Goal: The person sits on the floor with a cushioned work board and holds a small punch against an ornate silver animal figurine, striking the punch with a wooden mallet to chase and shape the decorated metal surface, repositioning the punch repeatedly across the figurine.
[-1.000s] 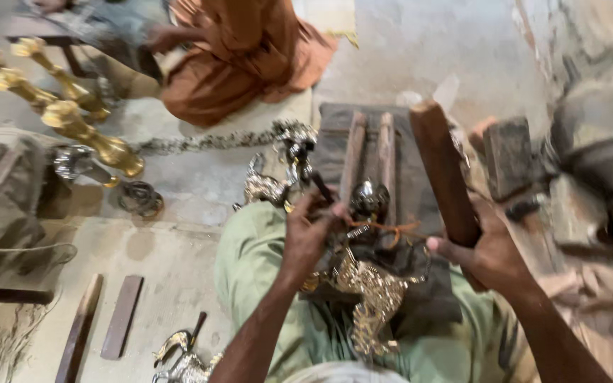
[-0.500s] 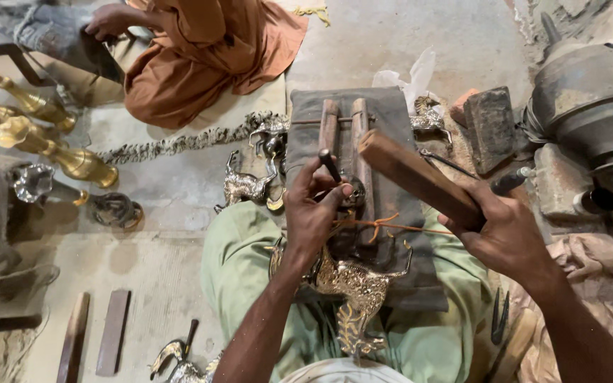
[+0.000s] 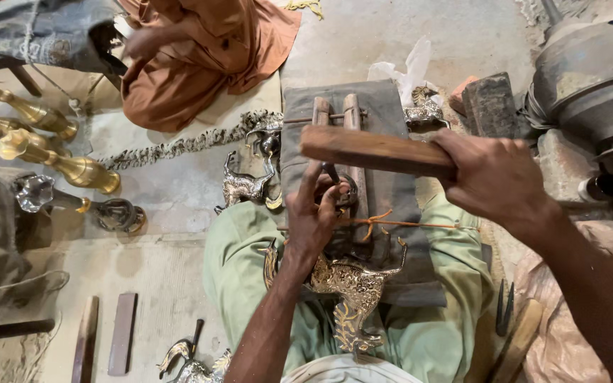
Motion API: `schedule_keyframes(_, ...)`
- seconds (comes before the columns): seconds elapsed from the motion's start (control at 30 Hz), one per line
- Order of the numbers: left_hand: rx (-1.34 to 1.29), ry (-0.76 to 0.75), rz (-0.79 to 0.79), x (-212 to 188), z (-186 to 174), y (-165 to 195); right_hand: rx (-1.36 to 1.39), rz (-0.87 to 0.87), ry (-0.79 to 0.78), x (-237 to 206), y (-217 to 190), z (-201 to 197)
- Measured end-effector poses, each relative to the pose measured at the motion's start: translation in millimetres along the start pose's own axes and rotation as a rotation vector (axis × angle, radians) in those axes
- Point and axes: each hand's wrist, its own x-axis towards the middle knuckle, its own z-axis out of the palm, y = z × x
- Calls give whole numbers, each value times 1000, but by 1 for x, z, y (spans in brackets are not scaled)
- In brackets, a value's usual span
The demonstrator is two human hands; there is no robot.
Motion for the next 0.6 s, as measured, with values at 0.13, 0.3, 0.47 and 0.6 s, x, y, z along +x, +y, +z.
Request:
schedule_keyframes(0.13,16,20,62,-1,4,-5,88,-82,106,23,-5,-12)
schedule_keyframes(0.3,19,37,64,-3,4,-3,-68,-130,-158,44,-17,-39)
schedule_keyframes(0.47,77,54,67,3,4,6,-65,-201,-5,51,-23,-58)
schedule_keyframes(0.6,96,81,-26,4,5,13,-251,-112,-151,50,-27,-59)
